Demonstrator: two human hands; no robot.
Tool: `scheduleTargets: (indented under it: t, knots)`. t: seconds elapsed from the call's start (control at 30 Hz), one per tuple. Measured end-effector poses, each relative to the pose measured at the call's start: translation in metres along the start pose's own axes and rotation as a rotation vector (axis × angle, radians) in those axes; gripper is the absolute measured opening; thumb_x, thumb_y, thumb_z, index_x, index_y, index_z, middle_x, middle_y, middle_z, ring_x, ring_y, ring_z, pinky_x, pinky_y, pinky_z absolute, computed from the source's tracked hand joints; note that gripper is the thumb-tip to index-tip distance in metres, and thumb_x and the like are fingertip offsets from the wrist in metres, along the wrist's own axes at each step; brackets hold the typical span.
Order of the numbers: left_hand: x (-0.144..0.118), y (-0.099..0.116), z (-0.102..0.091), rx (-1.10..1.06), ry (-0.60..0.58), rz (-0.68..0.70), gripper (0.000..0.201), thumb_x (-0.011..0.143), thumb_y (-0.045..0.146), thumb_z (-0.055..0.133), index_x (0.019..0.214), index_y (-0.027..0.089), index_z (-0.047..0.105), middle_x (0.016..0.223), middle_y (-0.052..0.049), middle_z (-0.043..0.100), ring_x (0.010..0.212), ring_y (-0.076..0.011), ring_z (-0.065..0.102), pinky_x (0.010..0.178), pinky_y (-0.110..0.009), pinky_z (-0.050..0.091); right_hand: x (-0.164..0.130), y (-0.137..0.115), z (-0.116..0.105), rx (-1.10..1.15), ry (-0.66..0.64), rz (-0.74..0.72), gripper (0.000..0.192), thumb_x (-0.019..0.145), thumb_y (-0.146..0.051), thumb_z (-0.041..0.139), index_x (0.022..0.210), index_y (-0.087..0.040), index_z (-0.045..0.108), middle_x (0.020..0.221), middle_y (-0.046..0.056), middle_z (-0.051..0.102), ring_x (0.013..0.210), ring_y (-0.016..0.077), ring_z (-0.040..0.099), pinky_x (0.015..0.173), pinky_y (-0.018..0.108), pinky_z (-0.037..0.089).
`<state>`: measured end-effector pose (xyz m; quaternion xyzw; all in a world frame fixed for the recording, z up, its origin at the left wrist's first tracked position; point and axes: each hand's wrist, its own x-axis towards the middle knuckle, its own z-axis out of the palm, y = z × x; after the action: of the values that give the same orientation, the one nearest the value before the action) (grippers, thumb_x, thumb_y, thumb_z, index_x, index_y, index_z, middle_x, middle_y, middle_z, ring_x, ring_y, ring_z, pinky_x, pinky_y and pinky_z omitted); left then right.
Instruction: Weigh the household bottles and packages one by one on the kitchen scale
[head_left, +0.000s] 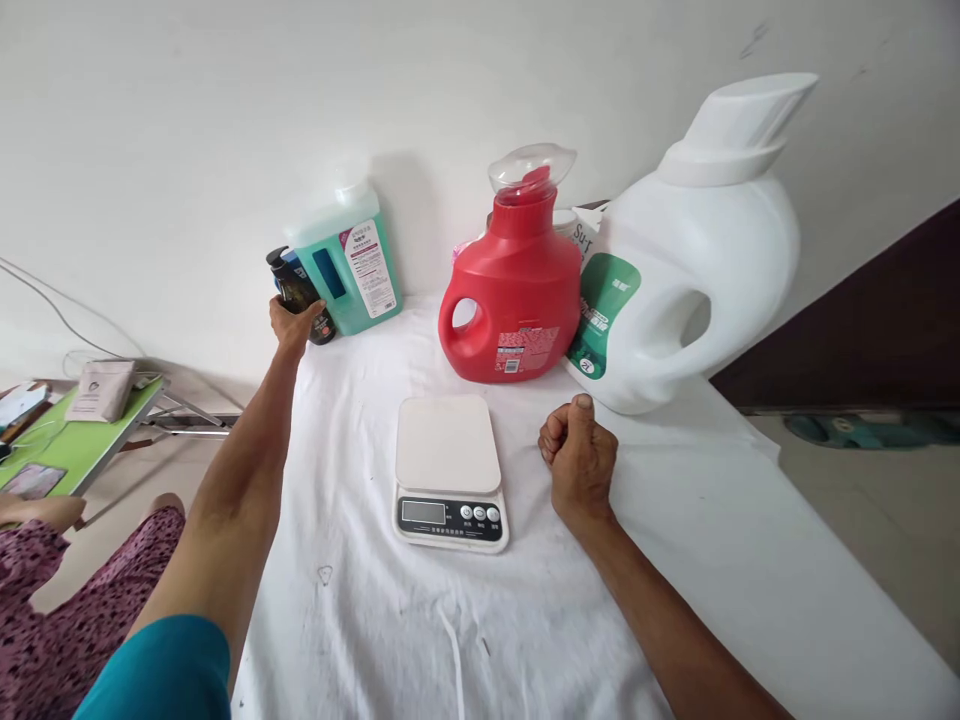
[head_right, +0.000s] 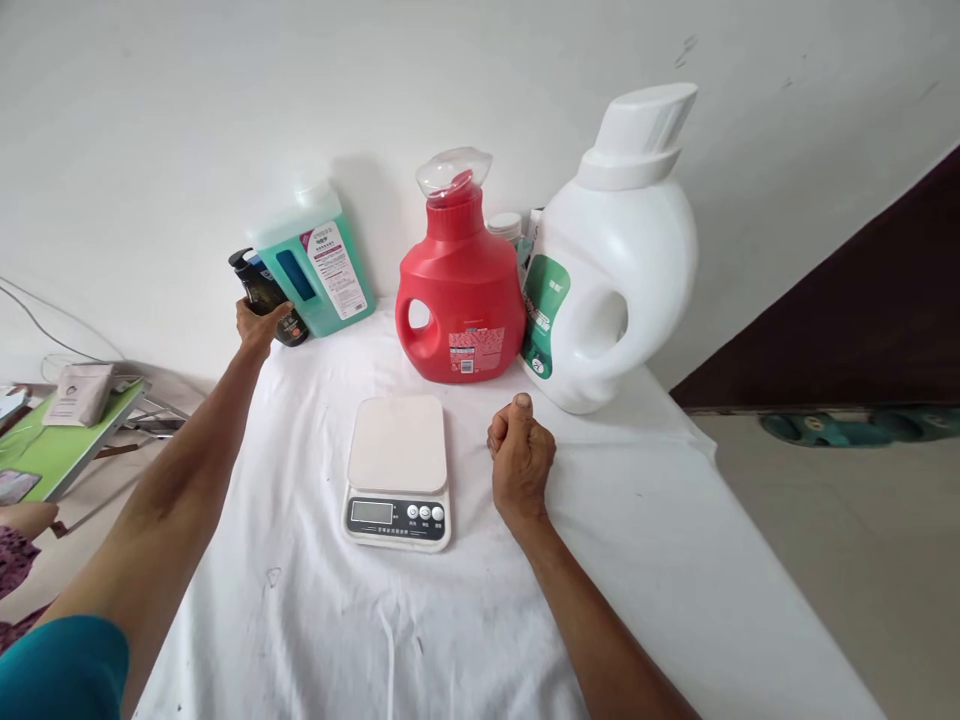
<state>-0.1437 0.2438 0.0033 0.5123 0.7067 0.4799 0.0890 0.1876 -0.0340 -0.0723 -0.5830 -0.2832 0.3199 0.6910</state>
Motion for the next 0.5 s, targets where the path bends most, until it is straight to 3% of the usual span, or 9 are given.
scheduleTargets:
  t: [0.1, 0.27, 0.4, 0.5]
  knots:
    - [0.0, -0.007, 0.005, 0.011, 0.024, -0.08, 0.064, 0.067, 0.044, 0.09, 0.116, 0.019, 0.057, 0.128, -0.013, 0.069, 0.123, -0.0299, 0.066, 0.107, -0.044, 0.055, 0.001, 0.001, 0.0, 0.005, 0.0, 0.005, 0.073, 0.093, -0.088, 0.044, 0.055, -0.025, 0.038, 0.047, -0.004, 0.036, 0.044, 0.0114, 0.032, 0.043, 0.029, 0.022]
    - [-0.008, 0.0, 0.0, 0.14, 0.058, -0.074, 0.061, 0.064, 0.049, 0.089, 0.108, 0.02, 0.059, 0.124, -0.014, 0.07, 0.122, -0.0354, 0.066, 0.108, -0.051, 0.054, 0.002, 0.006, -0.001, 0.023, -0.009, 0.017, 0.072, 0.095, -0.084, 0.045, 0.056, -0.025, 0.038, 0.047, -0.005, 0.034, 0.044, 0.0111, 0.03, 0.044, 0.029, 0.022]
    - [-0.021, 0.007, -0.016, 0.183, 0.039, 0.026, 0.063, 0.062, 0.048, 0.089, 0.11, 0.018, 0.061, 0.124, -0.016, 0.071, 0.127, -0.0379, 0.063, 0.112, -0.053, 0.051, 0.001, 0.004, -0.001, -0.008, -0.022, 0.002, 0.072, 0.098, -0.082, 0.042, 0.056, -0.025, 0.036, 0.049, -0.005, 0.034, 0.047, 0.0116, 0.03, 0.046, 0.029, 0.023]
    - [-0.04, 0.004, -0.032, 0.134, 0.007, 0.106, 0.058, 0.063, 0.048, 0.088, 0.107, 0.017, 0.066, 0.116, -0.015, 0.074, 0.117, -0.0366, 0.068, 0.107, -0.051, 0.055, 0.0, 0.0, -0.001, -0.037, -0.023, -0.005, 0.073, 0.097, -0.084, 0.04, 0.055, -0.025, 0.035, 0.049, -0.004, 0.035, 0.048, 0.0121, 0.032, 0.047, 0.029, 0.024]
